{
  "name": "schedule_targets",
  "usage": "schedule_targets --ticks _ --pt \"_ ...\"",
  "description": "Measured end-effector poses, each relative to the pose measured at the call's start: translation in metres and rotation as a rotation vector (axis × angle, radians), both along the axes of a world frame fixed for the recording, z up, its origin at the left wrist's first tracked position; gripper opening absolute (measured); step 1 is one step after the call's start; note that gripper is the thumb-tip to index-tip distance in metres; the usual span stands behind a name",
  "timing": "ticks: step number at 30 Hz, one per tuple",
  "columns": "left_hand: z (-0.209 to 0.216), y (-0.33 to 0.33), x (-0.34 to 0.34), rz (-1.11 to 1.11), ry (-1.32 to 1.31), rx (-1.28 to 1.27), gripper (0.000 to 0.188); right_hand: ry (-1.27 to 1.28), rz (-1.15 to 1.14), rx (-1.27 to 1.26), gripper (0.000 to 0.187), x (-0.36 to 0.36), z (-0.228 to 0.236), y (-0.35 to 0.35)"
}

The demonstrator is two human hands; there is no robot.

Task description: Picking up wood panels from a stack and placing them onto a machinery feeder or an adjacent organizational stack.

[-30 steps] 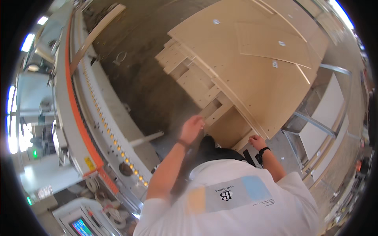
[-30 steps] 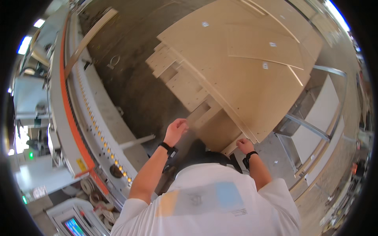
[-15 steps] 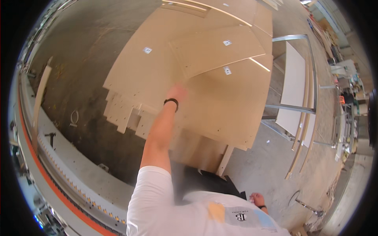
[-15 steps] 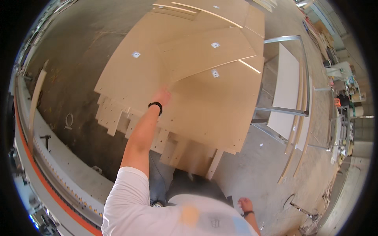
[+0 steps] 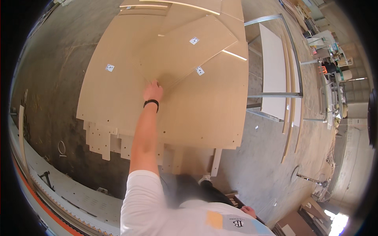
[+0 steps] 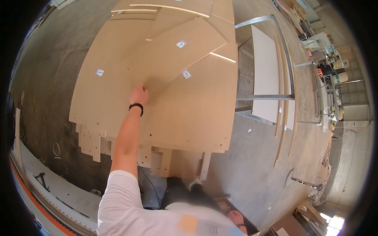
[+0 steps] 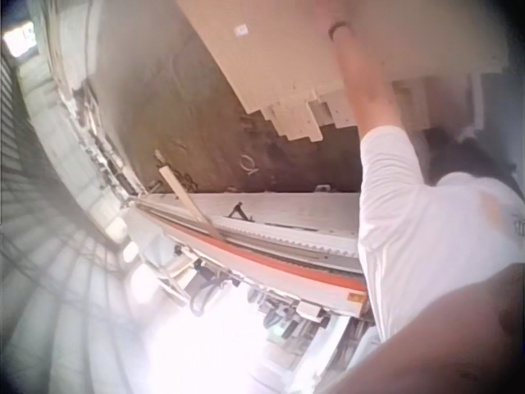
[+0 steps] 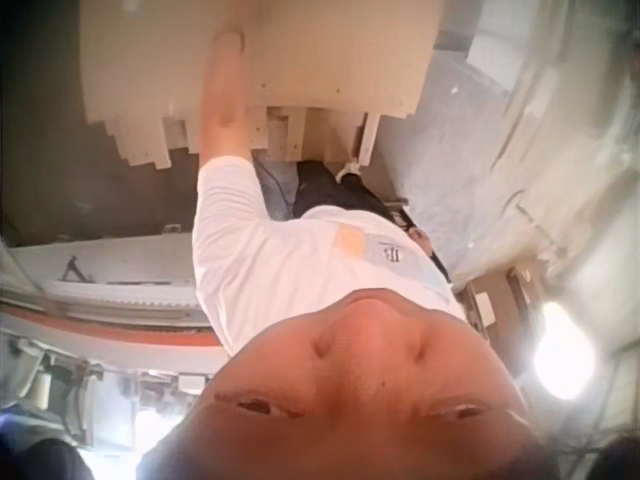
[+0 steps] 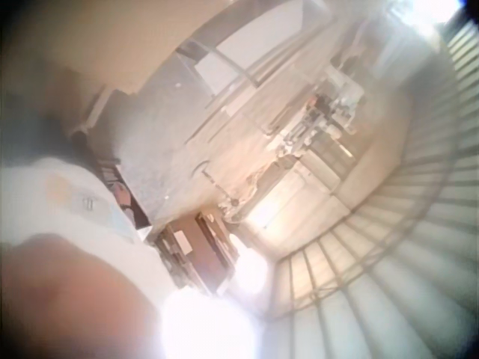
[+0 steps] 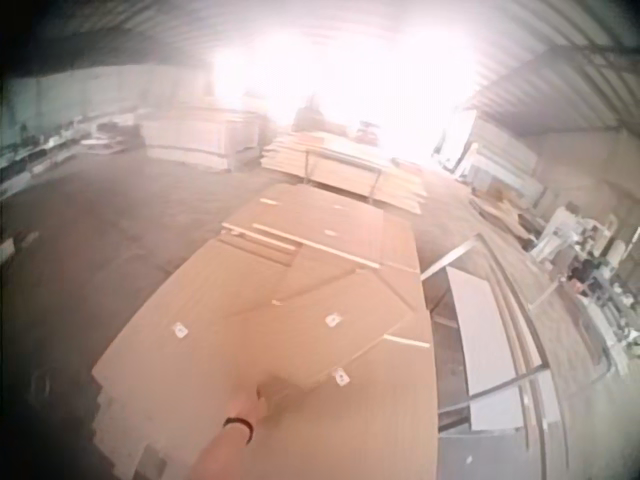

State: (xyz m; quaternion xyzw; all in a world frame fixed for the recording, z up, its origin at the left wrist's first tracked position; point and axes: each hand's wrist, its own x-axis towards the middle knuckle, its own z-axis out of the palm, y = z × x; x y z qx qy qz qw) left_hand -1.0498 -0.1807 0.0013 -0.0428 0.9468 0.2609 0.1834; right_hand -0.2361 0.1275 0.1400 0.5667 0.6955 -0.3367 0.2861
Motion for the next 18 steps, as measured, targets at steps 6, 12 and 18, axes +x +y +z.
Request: schedule_targets --ticks 6,12,18 --pt "-0.009 0.024 0.128 -0.249 -0.067 0.026 0.043 0.183 -0.446 -0.218 0.029 -0.057 -0.005 0.023" --pt "-0.009 0.041 0.292 -0.188 -0.161 0.043 0.041 0.208 -0.267 -0.260 0.031 -0.081 -0.019 0.046" --pt "-0.020 0.014 0.434 0.138 0.069 0.423 0.043 0.125 0.003 -0.266 0.031 -0.082 -0.069 0.094"
